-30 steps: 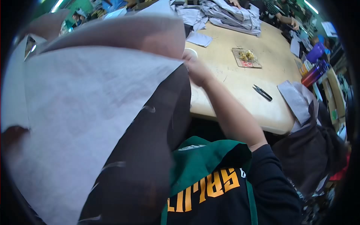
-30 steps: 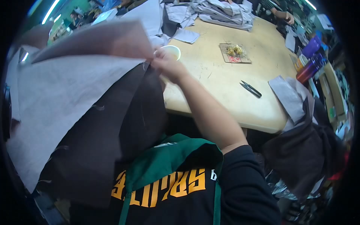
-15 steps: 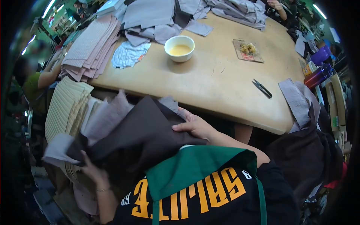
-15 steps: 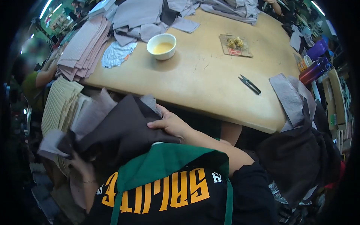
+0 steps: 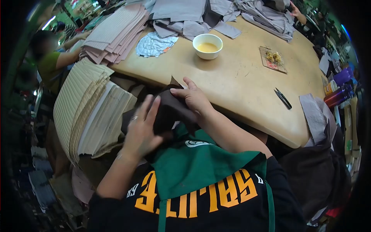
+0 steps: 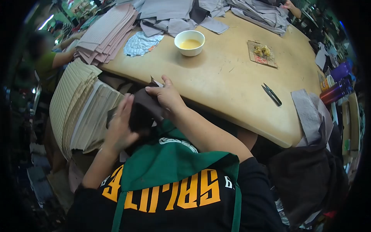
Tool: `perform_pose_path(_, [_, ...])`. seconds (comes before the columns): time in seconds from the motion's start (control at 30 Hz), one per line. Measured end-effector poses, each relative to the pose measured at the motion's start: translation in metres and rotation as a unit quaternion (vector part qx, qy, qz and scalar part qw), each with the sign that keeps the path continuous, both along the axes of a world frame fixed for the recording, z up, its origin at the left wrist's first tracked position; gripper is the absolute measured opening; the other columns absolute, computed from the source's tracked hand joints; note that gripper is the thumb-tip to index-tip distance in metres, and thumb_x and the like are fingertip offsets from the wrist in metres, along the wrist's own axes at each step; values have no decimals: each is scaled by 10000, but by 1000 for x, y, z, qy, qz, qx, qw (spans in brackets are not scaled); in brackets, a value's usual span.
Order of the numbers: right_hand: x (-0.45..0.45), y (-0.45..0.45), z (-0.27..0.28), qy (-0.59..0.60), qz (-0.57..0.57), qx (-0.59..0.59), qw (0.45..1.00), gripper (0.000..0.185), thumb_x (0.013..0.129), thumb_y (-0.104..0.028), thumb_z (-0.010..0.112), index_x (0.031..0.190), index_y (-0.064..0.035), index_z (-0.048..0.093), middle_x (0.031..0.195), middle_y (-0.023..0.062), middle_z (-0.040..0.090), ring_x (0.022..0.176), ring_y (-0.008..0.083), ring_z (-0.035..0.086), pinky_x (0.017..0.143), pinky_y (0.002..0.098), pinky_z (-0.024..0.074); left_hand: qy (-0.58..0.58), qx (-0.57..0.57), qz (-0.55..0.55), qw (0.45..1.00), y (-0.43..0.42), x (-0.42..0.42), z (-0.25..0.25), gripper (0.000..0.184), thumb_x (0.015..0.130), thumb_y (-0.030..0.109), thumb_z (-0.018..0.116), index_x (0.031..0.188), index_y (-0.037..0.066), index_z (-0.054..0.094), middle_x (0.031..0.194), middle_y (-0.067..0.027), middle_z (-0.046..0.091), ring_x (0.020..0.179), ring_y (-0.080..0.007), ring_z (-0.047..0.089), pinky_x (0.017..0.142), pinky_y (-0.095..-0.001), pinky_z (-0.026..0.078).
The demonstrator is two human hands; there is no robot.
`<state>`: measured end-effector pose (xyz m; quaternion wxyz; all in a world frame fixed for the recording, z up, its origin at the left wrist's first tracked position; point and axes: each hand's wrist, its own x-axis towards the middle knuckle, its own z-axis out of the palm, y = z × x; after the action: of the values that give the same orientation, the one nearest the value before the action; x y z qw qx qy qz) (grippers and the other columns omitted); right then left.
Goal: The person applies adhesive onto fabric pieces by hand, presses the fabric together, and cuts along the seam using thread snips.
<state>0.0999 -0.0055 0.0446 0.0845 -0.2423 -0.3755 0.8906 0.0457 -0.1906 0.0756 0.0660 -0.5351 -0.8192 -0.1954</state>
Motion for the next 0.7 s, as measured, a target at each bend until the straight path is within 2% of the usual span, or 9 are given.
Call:
perform_pose_path(0.03, [-1, 2, -2, 46, -2, -8, 999, 906, 808, -95, 675, 1460, -74, 48, 1130, 242, 547, 898, 212, 618, 748, 338, 513, -103, 43, -10, 994, 16, -21, -27, 641, 785, 179, 699, 1336, 14, 416, 1260, -210, 520, 1150, -339, 531, 944, -369, 430])
perform_pose_path(0.13, [0, 17, -36, 189, -18, -8, 982, 947, 836, -131, 671, 1461, -98, -40, 1078, 172, 587, 924, 221, 615, 843, 346, 479, -162, 219, -40, 961, 41, -83, -53, 379, 799, 5, 620, 1175, 10, 576, 1027, -170, 652, 999, -270, 629, 851, -324, 481])
perform_pose_path(0.17, [4, 20, -46, 172, -26, 29, 984, 944, 837, -131, 671, 1462, -99, -37, 1077, 168, 591, 943, 221, 610, 862, 343, 467, -215, 232, 24, 948, 42, -95, -54, 296, 870, 114, 617, 1139, -6, 588, 1025, -129, 659, 978, -194, 621, 826, -304, 482])
perform_pose_path(0.27, [15, 12, -68, 130, 3, 136, 982, 980, 803, -178, 722, 1469, -94, 9, 1185, 209, 547, 1071, 246, 563, 954, 345, 413, -458, 322, 145, 816, 40, -119, -53, 363, 905, 315, 594, 1081, -2, 610, 958, -87, 664, 847, -147, 625, 744, -285, 501])
perform_pose_path(0.33, [15, -5, -84, 91, 43, 327, 940, 1021, 760, -214, 761, 1471, -91, 39, 1266, 222, 480, 1119, 271, 529, 985, 368, 389, -554, 366, 177, 726, 33, -136, -58, 382, 903, 383, 578, 1060, 38, 627, 917, -64, 661, 757, -162, 639, 683, -296, 527])
perform_pose_path(0.43, [7, -15, -99, 31, 48, 524, 850, 1113, 651, -236, 826, 1471, -101, 86, 1368, 201, 364, 1225, 348, 416, 1034, 420, 339, -790, 308, 72, 525, 7, -158, -73, 416, 889, 411, 584, 1062, 35, 623, 902, -54, 663, 712, -185, 652, 635, -312, 542])
perform_pose_path(0.47, [4, -16, -99, 27, 34, 562, 826, 1121, 636, -223, 827, 1471, -106, 88, 1359, 189, 370, 1232, 357, 397, 1032, 432, 337, -828, 284, 45, 482, -3, -176, -94, 410, 918, 371, 551, 1144, 30, 588, 987, -93, 648, 908, -193, 630, 761, -321, 526])
perform_pose_path(0.6, [-1, -22, -93, -40, 20, 707, 705, 1063, 621, -247, 801, 1458, -116, 159, 1305, 172, 385, 1222, 367, 358, 1010, 460, 336, -815, 336, 18, 472, 13, -141, -74, 393, 960, 326, 467, 1205, 28, 544, 1114, -97, 619, 974, -202, 618, 825, -343, 510])
perform_pose_path(0.7, [-7, -8, -80, 75, -39, 707, 702, 953, 656, -314, 755, 1433, -113, 240, 1276, 153, 389, 1196, 349, 362, 994, 475, 335, -828, 318, -56, 459, 8, -127, -62, 395, 976, 305, 428, 1243, 26, 511, 1186, -99, 591, 1045, -214, 589, 900, -372, 475])
